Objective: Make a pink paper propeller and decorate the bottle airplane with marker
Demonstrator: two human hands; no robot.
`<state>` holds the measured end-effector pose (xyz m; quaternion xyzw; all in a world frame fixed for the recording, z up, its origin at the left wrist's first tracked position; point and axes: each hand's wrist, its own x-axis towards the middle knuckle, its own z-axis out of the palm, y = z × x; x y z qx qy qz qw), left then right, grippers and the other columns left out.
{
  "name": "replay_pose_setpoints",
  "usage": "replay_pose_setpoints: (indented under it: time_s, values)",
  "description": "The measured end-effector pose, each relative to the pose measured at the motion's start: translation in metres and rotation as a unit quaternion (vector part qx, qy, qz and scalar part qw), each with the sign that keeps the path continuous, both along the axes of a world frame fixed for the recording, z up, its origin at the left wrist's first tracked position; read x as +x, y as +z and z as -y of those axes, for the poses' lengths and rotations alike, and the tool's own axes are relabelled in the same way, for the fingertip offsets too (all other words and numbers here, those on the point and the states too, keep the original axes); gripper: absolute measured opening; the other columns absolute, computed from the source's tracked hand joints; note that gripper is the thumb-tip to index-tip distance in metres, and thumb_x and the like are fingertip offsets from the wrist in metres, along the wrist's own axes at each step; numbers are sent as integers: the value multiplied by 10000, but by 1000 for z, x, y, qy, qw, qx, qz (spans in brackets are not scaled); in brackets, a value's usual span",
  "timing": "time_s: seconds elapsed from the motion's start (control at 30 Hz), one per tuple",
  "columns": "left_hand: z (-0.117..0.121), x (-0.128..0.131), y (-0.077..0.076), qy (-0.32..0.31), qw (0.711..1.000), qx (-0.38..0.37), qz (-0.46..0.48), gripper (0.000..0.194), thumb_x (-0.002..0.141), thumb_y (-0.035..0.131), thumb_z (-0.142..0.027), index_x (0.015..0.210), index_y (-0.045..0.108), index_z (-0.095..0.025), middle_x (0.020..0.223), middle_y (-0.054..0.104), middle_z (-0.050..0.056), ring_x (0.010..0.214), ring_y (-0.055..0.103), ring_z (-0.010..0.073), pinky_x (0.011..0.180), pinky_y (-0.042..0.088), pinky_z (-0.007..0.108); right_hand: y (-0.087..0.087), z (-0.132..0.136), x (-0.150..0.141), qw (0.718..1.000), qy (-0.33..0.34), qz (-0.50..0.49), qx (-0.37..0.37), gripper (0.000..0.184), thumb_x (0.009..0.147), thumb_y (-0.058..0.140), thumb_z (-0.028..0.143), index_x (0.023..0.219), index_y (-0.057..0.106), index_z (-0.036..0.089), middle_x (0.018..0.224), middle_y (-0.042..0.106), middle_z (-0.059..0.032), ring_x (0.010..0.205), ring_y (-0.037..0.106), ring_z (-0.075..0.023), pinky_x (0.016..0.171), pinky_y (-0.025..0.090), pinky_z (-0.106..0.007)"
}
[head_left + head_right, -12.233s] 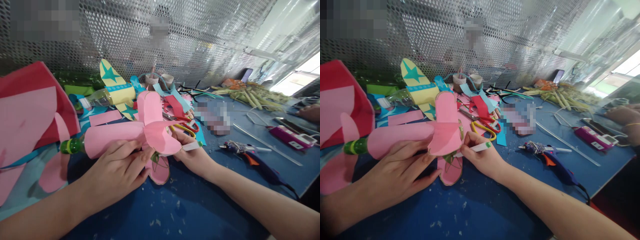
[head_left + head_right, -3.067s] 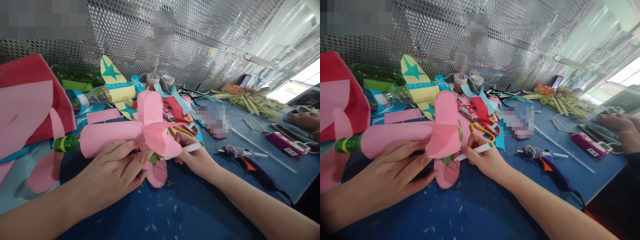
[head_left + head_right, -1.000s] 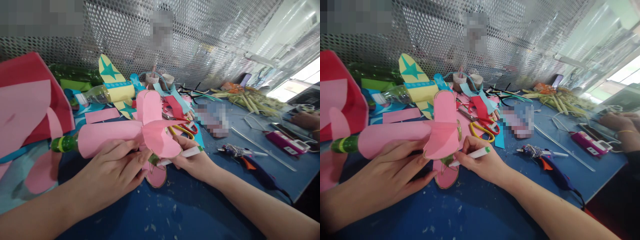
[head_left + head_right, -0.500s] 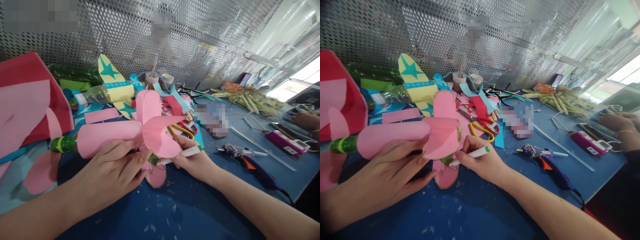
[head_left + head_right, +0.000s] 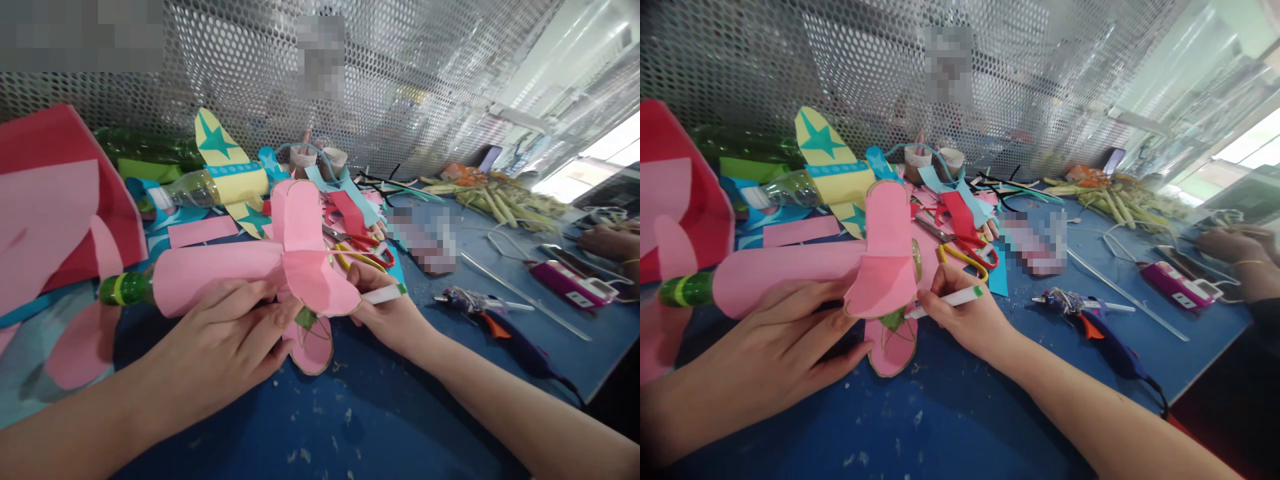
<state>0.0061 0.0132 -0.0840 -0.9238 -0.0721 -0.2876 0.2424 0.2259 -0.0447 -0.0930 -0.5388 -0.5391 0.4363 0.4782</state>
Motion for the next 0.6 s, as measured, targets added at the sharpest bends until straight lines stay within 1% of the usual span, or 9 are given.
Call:
replay_pose_setpoints:
  time_s: [0.1,0.23,0.3,0.37,0.5,0.6]
  values:
    - [0,1,1,-5,1000,3,-16,331,963,326,-132,907,650,-165,845,727,67,827,670,264,717,578,429,-1,-1,2,1000,3,-4,3,306,814,640,319,655,393,233,509,431,89,424,328,-72,415,219,-226]
    - [-1,0,1,1,1000,-5,-21,284,962,363,-183,973,642,-130,853,722,94,873,670,291,724,585,456,-3,-1,3,1000,0,-6,2,298,809,639,303,654,394,233,504,399,100,433,325,-73,412,225,-222]
    - [-2,-1,0,6,1000,-21,-21,292,965,358,-201,1009,641,-144,843,721,83,892,666,283,733,588,448,-3,-2,3,1000,-1,0,2,287,815,629,298,656,399,233,494,403,99,431,332,-75,410,229,-221]
    - [-2,-2,1,7,999,-25,-25,323,966,329,-183,1022,647,-172,829,721,67,887,667,267,732,591,435,-2,-2,3,1000,-3,7,2,279,817,620,283,652,400,233,488,411,97,429,336,-75,407,226,-221]
    - [-1,0,4,-6,1000,11,-21,349,958,321,-128,958,668,-155,818,721,67,848,679,267,715,593,427,-2,-2,4,1000,-6,8,-2,266,814,616,281,660,405,234,482,427,97,417,350,-74,406,245,-217]
    - [-1,1,5,-14,1000,12,-22,374,958,307,-107,913,676,-151,801,719,67,812,683,263,706,591,418,-1,-1,3,1000,-4,8,-6,268,802,621,268,656,399,236,484,437,97,412,348,-72,402,245,-216]
